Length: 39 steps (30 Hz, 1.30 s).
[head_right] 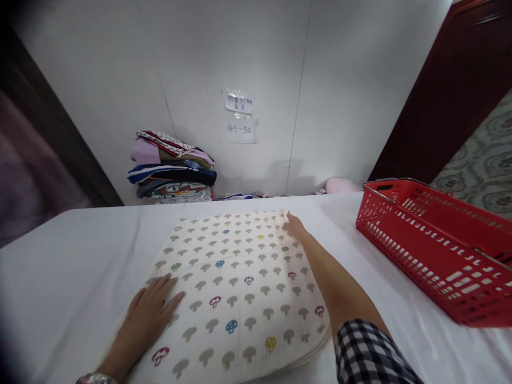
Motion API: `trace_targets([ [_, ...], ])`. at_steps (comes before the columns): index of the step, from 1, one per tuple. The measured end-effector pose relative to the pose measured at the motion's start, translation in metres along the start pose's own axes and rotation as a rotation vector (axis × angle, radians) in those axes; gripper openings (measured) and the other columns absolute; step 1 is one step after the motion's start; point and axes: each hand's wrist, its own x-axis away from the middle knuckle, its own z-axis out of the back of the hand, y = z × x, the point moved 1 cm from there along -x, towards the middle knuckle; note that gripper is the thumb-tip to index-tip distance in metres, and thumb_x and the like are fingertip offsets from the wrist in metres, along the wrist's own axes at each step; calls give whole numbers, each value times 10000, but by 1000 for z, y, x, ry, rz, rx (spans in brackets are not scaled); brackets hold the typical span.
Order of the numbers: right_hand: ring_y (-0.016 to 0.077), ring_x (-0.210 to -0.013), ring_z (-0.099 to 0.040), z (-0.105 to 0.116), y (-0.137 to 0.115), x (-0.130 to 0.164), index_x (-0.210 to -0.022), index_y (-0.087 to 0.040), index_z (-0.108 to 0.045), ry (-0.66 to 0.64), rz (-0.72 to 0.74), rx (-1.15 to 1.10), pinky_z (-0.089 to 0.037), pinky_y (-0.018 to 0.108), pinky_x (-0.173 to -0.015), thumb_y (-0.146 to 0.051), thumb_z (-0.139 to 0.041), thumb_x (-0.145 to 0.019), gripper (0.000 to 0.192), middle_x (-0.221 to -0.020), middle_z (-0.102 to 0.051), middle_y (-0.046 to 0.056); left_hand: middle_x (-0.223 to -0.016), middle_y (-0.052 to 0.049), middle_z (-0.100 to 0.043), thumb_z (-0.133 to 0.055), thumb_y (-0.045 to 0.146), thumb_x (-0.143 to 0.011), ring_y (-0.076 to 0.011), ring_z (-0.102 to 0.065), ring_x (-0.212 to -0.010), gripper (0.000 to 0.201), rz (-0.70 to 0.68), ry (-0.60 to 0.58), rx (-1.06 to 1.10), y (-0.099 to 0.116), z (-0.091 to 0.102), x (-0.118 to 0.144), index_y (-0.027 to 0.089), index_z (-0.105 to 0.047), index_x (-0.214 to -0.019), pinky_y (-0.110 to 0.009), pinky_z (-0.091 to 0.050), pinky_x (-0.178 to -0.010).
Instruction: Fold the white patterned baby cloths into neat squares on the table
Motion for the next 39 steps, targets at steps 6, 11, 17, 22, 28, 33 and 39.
trace_targets([
  [6,241,-1212,-443,-63,-36,57,-1330,-275,-462,-385,517,535,-362,346,-985,-83,-518,-771,593,-1430,-395,50,-1374,-114,-480,-391,483,-854,-285,-390,-1300,521,31,-30,23,0,0,0,176,-529,-1252,-510,-271,-1068],
  [11,269,-1226,-423,-81,-38,82,-1371,-238,-402,-496,674,625,-337,408,-991,-175,-457,-852,526,-1489,-302,67,-1358,-115,-498,-413,470,-852,-279,-400,-1293,487,24,-15,58,2,2,1,192,-536,-1233,-512,-268,-1067],
  [17,233,-1239,-416,-78,-40,67,-1403,-199,-305,-321,400,508,-360,324,-950,-305,-450,-891,543,-1446,-348,116,-1364,-97,-495,-431,451,-846,-258,-400,-1292,468,68,-43,64,7,8,-1,205,-539,-1229,-501,-245,-1081],
  [22,214,-1019,-546,-87,-50,50,-1144,-160,-543,-289,285,617,-403,277,-803,-405,-409,-919,359,-1114,-587,112,-1362,-104,-495,-431,452,-850,-258,-395,-1294,475,76,-44,71,8,9,-1,185,-543,-1226,-489,-242,-1085],
  [28,238,-987,-559,-105,-60,36,-1065,-141,-575,-286,288,742,-425,294,-751,-412,-403,-917,354,-1093,-583,137,-1357,-99,-499,-438,458,-855,-254,-404,-1285,456,63,-2,82,7,8,1,206,-544,-1220,-489,-242,-1081],
  [33,260,-1000,-550,-111,-64,37,-1101,-129,-565,-303,357,797,-436,320,-760,-355,-400,-925,331,-1138,-559,159,-1367,-102,-489,-417,468,-859,-255,-388,-1297,483,81,-52,84,10,11,0,184,-537,-1231,-482,-242,-1083],
  [39,212,-910,-589,-104,-68,35,-1103,-133,-562,-334,410,847,-428,284,-744,-171,-365,-927,267,-1116,-572,138,-1375,-90,-482,-423,466,-858,-249,-383,-1301,474,100,-49,88,12,12,0,186,-541,-1222,-474,-234,-1087],
])
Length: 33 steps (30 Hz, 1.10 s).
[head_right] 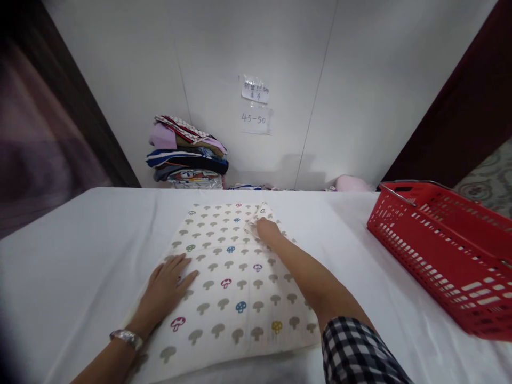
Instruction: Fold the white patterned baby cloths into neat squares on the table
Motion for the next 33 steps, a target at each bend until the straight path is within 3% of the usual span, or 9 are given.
trace_targets([
  [13,198,-897,-588,-11,-15,5,-1089,-140,-563,-4,22,12,-430,282,-754,-171,-359,-926,263,-1100,-569,130,-1366,-99,-487,-402,481,-870,-264,-385,-1294,479,-27,18,18,-3,-3,0,185,-539,-1220,-489,-244,-1077],
  [19,229,-961,-562,-9,-19,4,-1110,-138,-571,-12,26,-19,-441,303,-771,-317,-360,-939,325,-1139,-555,135,-1369,-93,-485,-396,503,-868,-259,-378,-1300,490,-26,19,31,-4,-4,1,202,-530,-1230,-485,-233,-1082],
  [26,228,-937,-576,-12,-21,5,-1068,-134,-608,-12,10,-102,-445,291,-760,-121,-474,-819,284,-1122,-574,142,-1373,-82,-484,-405,476,-869,-256,-375,-1305,452,-5,-1,34,-2,-1,0,225,-541,-1220,-479,-239,-1084],
  [30,210,-904,-595,-4,-1,-3,-988,-159,-649,46,-38,-208,-443,252,-743,-93,-524,-750,277,-1062,-631,97,-1362,-77,-496,-415,459,-865,-256,-385,-1300,445,2,6,9,-2,-1,1,228,-547,-1222,-469,-249,-1087],
  [33,194,-920,-598,14,49,-12,-979,-165,-657,143,-151,-301,-437,225,-756,-115,-457,-774,291,-1013,-666,54,-1351,-75,-508,-423,459,-859,-256,-399,-1291,448,-15,32,-6,-6,-4,1,229,-550,-1222,-473,-258,-1085],
])
